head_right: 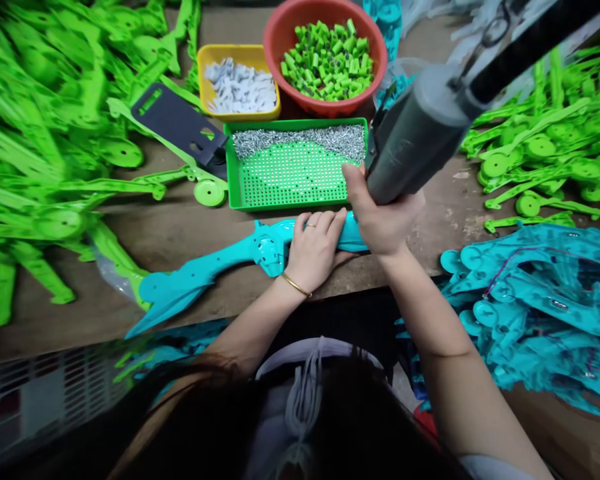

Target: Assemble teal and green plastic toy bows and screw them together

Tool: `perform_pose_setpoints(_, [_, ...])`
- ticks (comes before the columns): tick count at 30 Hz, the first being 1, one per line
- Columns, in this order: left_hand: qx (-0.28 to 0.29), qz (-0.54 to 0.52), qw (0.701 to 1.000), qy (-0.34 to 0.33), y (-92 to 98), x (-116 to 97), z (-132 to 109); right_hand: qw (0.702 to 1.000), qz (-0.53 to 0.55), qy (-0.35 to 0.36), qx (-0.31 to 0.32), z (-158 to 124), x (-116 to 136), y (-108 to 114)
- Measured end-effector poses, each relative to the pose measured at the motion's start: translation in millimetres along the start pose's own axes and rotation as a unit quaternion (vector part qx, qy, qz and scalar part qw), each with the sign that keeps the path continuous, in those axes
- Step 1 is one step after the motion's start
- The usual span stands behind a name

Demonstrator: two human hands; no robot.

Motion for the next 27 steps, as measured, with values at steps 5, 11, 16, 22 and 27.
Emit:
perform_pose_setpoints(5, [-0.004, -0.002, 1.0, -0.015, 2.2, 5, -7, 0.993, 0.002, 0.073, -0.095, 21, 14, -26])
perform_pose_setpoints(11, [-0.005, 0.004, 1.0, -0.01, 0.1, 5, -8, 0.996, -0.019, 0.047, -0.077, 30, -27, -56])
perform_pose_setpoints(16, [-0.02, 0.013, 1.0, -0.018, 0.3, 5, -8, 0.999, -0.039, 0.021, -0.02, 30, -41, -63])
perform_pose_setpoints(22, [-0.012, 0.022, 1.0, -0.016, -1.8, 6, -9, 0.997, -0.005, 0.034, -0.066, 25, -29, -57])
perform_pose_setpoints(27, [-0.009, 0.028, 0.999, -0.011, 0.0, 3, -9, 0.998, -0.015, 0.028, -0.049, 27, -36, -63])
Point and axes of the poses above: each hand's wrist, its own z-axis towards the middle knuckle, its own y-axis out of the back of the hand, x = y × z, the point moved 8 cm from there along z, towards the middle knuckle, and after that the axes turned 13 degrees about -z, right-handed, at the moved point
